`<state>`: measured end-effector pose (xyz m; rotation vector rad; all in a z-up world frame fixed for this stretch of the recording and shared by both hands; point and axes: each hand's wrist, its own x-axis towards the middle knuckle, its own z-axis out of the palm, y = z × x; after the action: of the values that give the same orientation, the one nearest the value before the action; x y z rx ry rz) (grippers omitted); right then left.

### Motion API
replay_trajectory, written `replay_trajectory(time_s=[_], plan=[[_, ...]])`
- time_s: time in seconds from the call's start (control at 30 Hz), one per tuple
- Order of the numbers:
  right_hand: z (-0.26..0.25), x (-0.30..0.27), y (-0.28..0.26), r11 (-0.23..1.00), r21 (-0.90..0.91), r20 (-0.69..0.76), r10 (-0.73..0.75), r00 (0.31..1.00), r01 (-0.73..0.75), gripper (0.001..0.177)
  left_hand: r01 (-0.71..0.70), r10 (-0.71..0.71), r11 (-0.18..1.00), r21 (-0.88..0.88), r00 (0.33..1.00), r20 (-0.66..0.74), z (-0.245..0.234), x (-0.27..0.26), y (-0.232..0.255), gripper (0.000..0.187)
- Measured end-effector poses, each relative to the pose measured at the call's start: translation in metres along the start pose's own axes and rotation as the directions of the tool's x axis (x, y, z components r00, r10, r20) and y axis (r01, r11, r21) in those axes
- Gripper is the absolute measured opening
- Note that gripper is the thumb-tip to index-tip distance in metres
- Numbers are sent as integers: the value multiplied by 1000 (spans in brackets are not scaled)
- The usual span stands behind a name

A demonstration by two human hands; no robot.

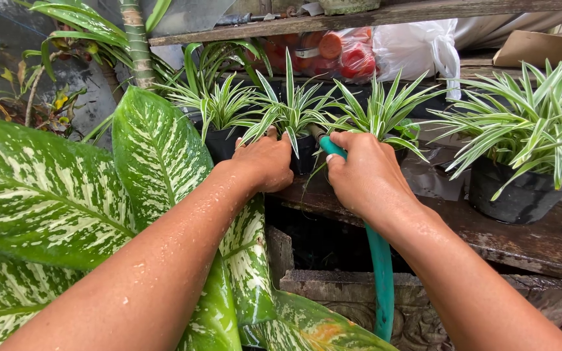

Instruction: The person waters several potted plants on a wooden shelf using a green hose with a spray nozzle. They begin with a large-leafed plant, then move to multiple spider plants, and finally water a tall thin plant against the wall.

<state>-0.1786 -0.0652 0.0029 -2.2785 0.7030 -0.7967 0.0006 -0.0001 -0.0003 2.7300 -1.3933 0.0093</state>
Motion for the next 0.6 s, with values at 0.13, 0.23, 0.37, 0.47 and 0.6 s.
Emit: replay_trajectory(time_s=[0.13,0.23,0.37,0.47,0.6], plan=[[1,-3,1,1000,2,-10,-28,1000,28,50,2,-2,1000,6,1000,-2,0,-1,1,88],[1,-5,-1,1000,4,-5,-31,1000,31,50,9,-9,1000,11,1000,-2,-1,-2,2,87],[-1,-11,-6,1000,21,-4,-12,1000,12,50,4,-4,1000,0,1000,0,0,-2,2,87],[1,-12,-5,1000,25,-7,7,1000,-6,51,7,-7,1000,-10,1000,4,-3,-5,3,86],[1,-11,-5,998,20,5,66,998,-66,51,24,-24,997,-74,1000,-3,-4,-1,0,81]])
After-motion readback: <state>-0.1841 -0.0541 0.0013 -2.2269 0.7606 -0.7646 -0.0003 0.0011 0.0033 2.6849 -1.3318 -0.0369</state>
